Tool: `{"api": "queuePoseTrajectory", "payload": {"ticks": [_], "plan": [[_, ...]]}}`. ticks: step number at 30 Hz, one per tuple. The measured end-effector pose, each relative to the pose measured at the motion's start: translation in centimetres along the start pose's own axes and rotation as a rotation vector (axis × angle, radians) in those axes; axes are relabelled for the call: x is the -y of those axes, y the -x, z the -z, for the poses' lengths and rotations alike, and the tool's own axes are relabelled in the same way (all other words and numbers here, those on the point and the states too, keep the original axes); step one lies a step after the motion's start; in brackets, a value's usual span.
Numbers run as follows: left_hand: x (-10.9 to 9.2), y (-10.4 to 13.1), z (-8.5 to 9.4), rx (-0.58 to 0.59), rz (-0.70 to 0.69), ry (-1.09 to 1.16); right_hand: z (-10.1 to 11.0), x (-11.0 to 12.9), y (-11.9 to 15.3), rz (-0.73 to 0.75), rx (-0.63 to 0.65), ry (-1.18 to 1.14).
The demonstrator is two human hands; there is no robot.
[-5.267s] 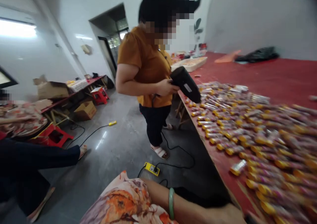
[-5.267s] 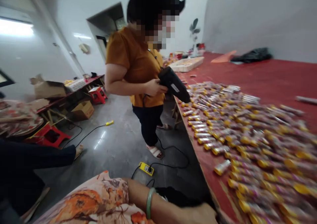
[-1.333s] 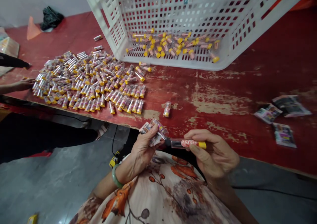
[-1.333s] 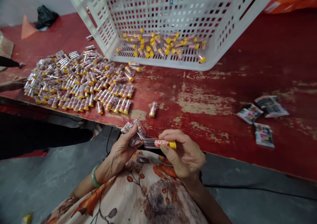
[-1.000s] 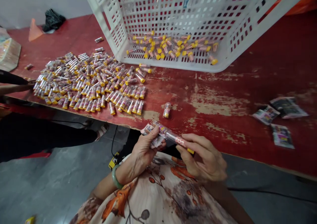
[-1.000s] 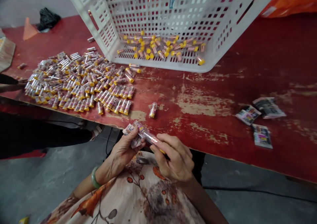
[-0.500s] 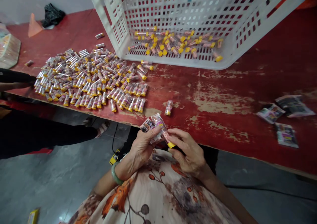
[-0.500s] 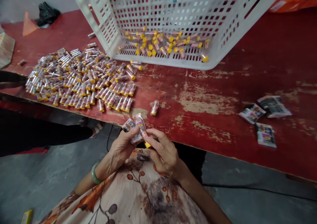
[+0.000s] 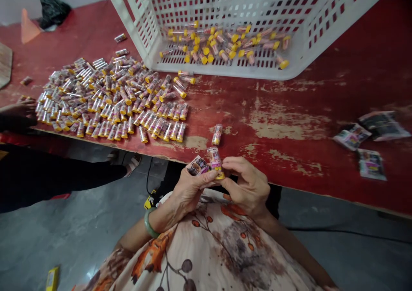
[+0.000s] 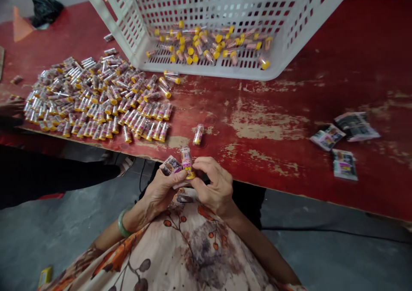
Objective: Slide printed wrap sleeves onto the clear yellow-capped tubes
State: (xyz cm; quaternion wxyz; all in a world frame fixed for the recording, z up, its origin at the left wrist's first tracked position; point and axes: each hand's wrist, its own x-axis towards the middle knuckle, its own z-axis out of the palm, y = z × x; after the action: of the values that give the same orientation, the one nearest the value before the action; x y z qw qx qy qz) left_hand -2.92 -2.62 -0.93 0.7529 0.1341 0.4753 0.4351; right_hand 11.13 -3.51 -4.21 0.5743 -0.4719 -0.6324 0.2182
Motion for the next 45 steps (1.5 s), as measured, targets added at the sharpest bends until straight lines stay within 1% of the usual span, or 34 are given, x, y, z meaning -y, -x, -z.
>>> {"api": "queuePoseTrajectory", "payload": {"ticks": [3,5,9,12,19,22,25,27,30,31,33,35,39,45], "plan": [[0.0,-0.1,0.1,-0.022,-0.002,0.007,0.6,-0.1,-0.3,0.047,0.101,0.000],[0.0,-0.2,0.0,-0.029,0.010,0.013,0.8,-0.1,-0.3,0.089,0.123,0.017],[-0.1,-0.1,-0.3,-0.022,0.035,0.024,0.5,0.1,0.3,0.139,0.014,0.096],[0.0,0.1,-0.4,-0.014,0.034,0.027,0.1,0.3,0.7,0.149,-0.032,0.117],[0.5,0.4,-0.6,-0.013,0.034,0.012,0.0,0.1,1.2,0.171,-0.064,0.133],[0.4,0.4,-0.6,-0.024,0.046,0.024,-0.1,0.1,1.4,0.171,-0.051,0.162],[0.1,0.1,-0.3,-0.028,0.057,0.017,-0.1,0.2,1.3,0.160,-0.039,0.128],[-0.1,-0.2,0.3,-0.005,0.057,-0.001,0.3,0.1,0.9,0.103,0.011,0.061],[-0.6,-0.7,1.2,0.062,0.052,-0.033,1.4,0.0,-0.1,-0.029,0.175,-0.035],[-0.8,-0.8,1.5,0.084,0.049,-0.043,1.7,0.0,-0.4,-0.053,0.220,-0.053],[-1.0,-0.9,1.9,0.120,0.047,-0.061,2.0,0.0,-1.1,-0.051,0.257,-0.070],[-1.2,-1.0,2.2,0.139,0.038,-0.067,1.8,0.1,-1.5,-0.032,0.265,-0.080],[-1.3,-0.9,2.4,0.151,0.026,-0.050,0.6,0.5,-1.5,0.029,0.239,-0.046],[-1.5,-0.7,2.4,0.139,0.036,-0.033,-0.6,0.4,-0.4,0.174,0.125,0.060]]}}
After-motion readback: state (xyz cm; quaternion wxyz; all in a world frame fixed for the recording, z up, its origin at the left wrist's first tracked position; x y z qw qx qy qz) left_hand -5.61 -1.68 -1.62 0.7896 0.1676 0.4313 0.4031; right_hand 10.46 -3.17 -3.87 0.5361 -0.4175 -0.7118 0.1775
